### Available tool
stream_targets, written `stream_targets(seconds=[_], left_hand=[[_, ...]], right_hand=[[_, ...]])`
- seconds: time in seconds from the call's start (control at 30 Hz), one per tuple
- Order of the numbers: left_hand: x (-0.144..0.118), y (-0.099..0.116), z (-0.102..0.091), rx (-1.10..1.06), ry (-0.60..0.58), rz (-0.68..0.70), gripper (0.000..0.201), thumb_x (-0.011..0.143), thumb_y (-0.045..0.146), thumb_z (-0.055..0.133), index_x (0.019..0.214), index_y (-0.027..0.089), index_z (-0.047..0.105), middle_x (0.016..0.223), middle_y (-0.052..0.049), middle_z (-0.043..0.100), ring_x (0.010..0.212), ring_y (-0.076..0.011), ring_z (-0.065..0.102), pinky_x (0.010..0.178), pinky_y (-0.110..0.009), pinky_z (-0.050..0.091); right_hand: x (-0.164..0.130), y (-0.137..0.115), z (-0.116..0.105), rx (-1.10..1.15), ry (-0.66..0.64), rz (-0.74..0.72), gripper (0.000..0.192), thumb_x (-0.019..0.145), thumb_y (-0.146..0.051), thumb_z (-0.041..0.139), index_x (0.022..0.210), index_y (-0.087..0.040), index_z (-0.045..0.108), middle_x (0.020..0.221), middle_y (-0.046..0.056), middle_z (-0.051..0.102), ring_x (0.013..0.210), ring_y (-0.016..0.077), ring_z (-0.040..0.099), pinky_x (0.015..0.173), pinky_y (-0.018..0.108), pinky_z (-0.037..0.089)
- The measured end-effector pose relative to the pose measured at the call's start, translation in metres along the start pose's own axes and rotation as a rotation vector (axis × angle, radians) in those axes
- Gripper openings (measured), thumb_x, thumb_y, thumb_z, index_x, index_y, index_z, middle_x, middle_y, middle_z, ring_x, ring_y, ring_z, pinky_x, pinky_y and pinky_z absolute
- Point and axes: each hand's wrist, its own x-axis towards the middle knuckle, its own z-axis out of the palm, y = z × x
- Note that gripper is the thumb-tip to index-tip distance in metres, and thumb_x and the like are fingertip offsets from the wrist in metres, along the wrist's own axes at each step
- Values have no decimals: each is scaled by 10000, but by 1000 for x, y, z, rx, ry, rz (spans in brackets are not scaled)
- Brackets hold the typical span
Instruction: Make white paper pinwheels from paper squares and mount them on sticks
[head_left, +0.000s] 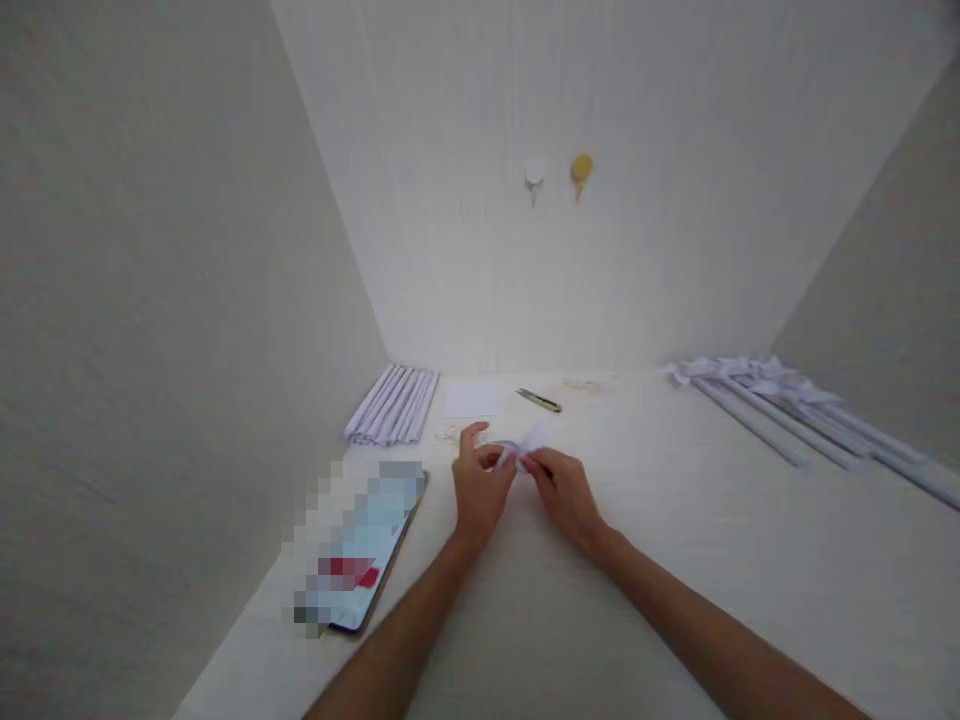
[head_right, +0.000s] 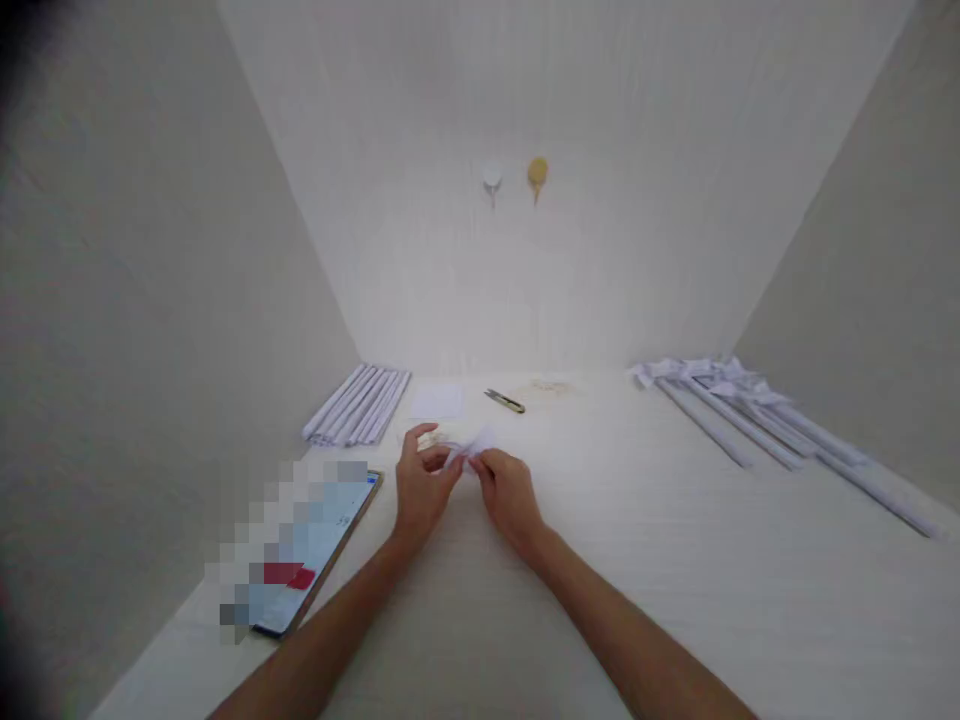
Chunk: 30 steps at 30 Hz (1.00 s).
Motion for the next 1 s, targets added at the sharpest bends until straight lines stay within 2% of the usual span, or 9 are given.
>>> stream_targets(seconds=[0.6,1.0], left_hand=[[8,-5,-7,42,-134,50,465,659,129,525,1083,180,339,650,35,586,639,-114,571,663,-255,456],[9,-4,-7,49,-132,32,435,674,156,543,1061,182,346,667,18,603,652,-124,578,669,-264,450]], right_hand=[[-1,-1,-4,6,-5,31,251,791,-206,410,564,-152,503,561,27,543,533,135,473,532,229,332],[0,-1,-5,31,-3,26,251,795,-214,406,569,-160,503,564,26,551,533,136,478,525,228,339]])
